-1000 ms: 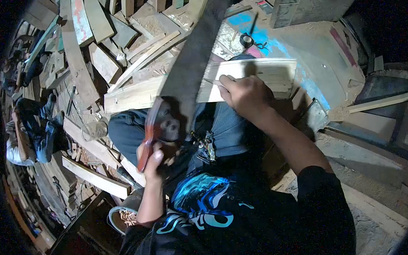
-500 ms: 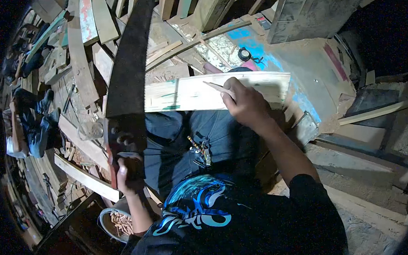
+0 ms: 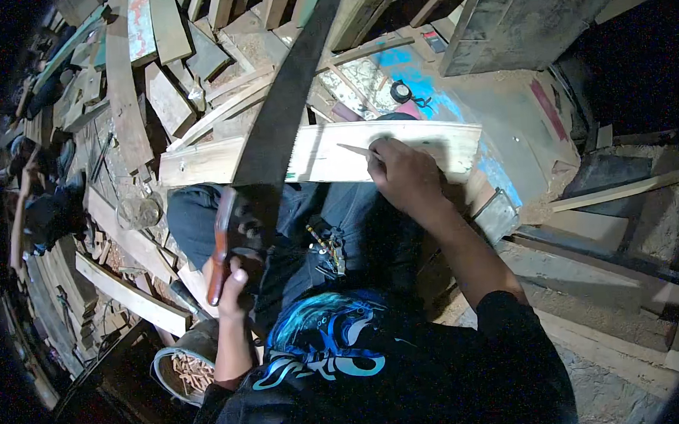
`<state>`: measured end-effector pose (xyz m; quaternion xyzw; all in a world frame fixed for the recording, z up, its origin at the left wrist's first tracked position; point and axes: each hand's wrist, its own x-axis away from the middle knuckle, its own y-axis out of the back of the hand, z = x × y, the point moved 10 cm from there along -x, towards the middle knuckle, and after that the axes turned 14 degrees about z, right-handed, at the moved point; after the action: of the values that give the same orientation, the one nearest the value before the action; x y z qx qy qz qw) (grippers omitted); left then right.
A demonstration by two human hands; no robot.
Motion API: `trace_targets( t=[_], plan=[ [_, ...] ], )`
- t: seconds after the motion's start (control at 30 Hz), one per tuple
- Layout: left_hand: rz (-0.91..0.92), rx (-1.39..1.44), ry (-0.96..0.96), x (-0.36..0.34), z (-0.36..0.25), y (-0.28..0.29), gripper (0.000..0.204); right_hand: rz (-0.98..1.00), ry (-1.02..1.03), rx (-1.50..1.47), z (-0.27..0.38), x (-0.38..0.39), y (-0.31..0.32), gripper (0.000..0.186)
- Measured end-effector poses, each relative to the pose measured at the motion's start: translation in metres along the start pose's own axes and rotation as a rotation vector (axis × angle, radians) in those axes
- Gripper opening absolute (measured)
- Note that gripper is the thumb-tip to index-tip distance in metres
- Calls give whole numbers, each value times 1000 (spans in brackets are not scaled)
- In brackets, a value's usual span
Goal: The person is sawing a piece of lumber and then sanding a smaller piece of wood while sitting in a woodworking shop environment.
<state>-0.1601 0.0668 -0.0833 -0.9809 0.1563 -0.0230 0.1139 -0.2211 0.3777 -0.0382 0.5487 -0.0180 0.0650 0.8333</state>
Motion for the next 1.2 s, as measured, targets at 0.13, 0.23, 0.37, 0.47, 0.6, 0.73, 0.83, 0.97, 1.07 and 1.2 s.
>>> trace_targets(
  t=[0.13, 0.23, 0.37, 0.47, 0.6, 0.73, 0.83, 0.97, 1.07, 1.2],
  plan=[
    [151, -22, 61, -5, 3, -29, 26, 18, -28, 103, -3, -1, -8, 15],
    [218, 17, 90, -7, 20, -43, 26, 31, -34, 147, -3, -3, -9, 17],
    [273, 47, 95, -10, 34, -54, 26, 40, -6, 201, -3, -5, -12, 19],
    [271, 56, 90, -11, 35, -55, 26, 13, 23, 212, 2, -3, -10, 19],
    [300, 44, 90, -12, 35, -57, 27, -10, 6, 239, 0, -3, -8, 20],
    [330, 3, 108, -10, 35, -56, 28, 32, -51, 276, -5, -3, -14, 19],
    [341, -9, 152, -9, 39, -54, 29, -4, -43, 252, -3, -2, -11, 18],
    [354, -108, 71, -14, 19, -61, 25, -30, -39, 245, -5, -2, -11, 19],
    [321, 46, 161, -17, 29, -62, 20, -37, -14, 271, -2, -1, -12, 20],
    [338, -45, 108, -24, 17, -69, 21, -15, -17, 287, -1, -2, -12, 20]
  ],
)
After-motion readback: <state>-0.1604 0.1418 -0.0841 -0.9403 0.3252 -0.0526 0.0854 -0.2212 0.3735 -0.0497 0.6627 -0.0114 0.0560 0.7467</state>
